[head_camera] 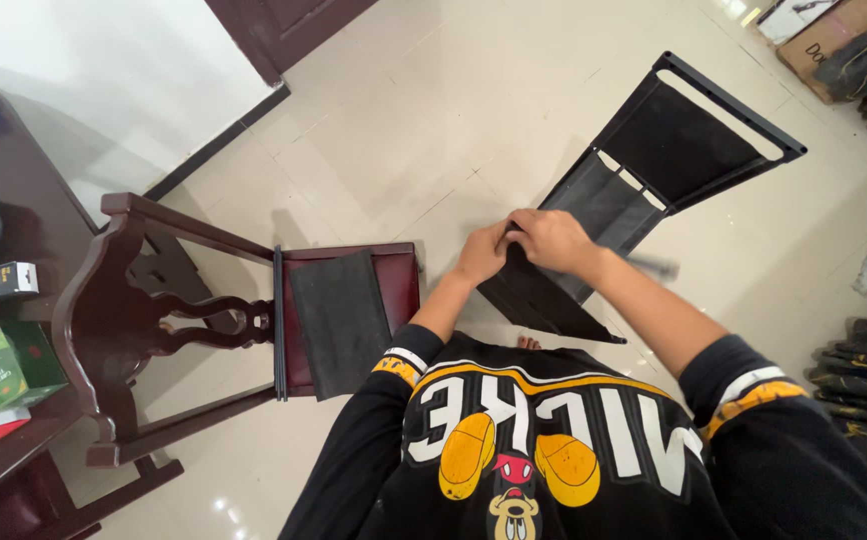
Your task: The person disassembles a black plastic step stool by removing its legs and side panels. They place the removed parts on a nearby wooden chair and continue to take apart the remaining sections of the stool.
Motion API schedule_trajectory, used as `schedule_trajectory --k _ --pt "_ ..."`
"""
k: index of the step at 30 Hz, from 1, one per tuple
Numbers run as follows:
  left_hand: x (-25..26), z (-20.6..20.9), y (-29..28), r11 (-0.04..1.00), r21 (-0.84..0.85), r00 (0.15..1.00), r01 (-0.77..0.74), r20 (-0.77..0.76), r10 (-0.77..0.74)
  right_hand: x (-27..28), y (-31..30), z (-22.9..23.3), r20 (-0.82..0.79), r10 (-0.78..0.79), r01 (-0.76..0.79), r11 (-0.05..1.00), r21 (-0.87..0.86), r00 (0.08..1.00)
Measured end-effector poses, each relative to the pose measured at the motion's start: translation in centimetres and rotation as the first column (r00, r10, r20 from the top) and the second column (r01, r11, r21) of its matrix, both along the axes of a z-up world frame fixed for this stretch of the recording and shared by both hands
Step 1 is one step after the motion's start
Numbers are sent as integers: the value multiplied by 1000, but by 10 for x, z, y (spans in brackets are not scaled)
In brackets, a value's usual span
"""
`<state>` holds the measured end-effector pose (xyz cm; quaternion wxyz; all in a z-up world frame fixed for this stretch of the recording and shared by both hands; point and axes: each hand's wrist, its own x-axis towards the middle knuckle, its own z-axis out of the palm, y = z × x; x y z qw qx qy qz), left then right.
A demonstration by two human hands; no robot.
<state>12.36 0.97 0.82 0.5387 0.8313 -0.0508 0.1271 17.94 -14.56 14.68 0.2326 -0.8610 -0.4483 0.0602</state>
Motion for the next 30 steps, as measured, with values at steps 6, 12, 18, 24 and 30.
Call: schedule_trajectory --k 6,12,18,24,30 --pt "9 -14 -3 995 91 992 46 -119 -35 35 2 31 207 460 -349 841 -413 863" --pt "5 -17 -2 1000 -6 998 -13 66 14 30 13 51 491 441 -489 872 -35 751" --pt "4 -28 -4 999 14 999 -37 -21 38 12 12 35 252 -268 353 845 -402 930" --pt "7 -28 -5 976 207 974 -67 -197 109 32 19 5 -161 -309 244 913 -327 937" --pt "1 -8 -11 1000 -23 998 -13 -61 11 37 15 5 -133 6 -55 927 -370 991"
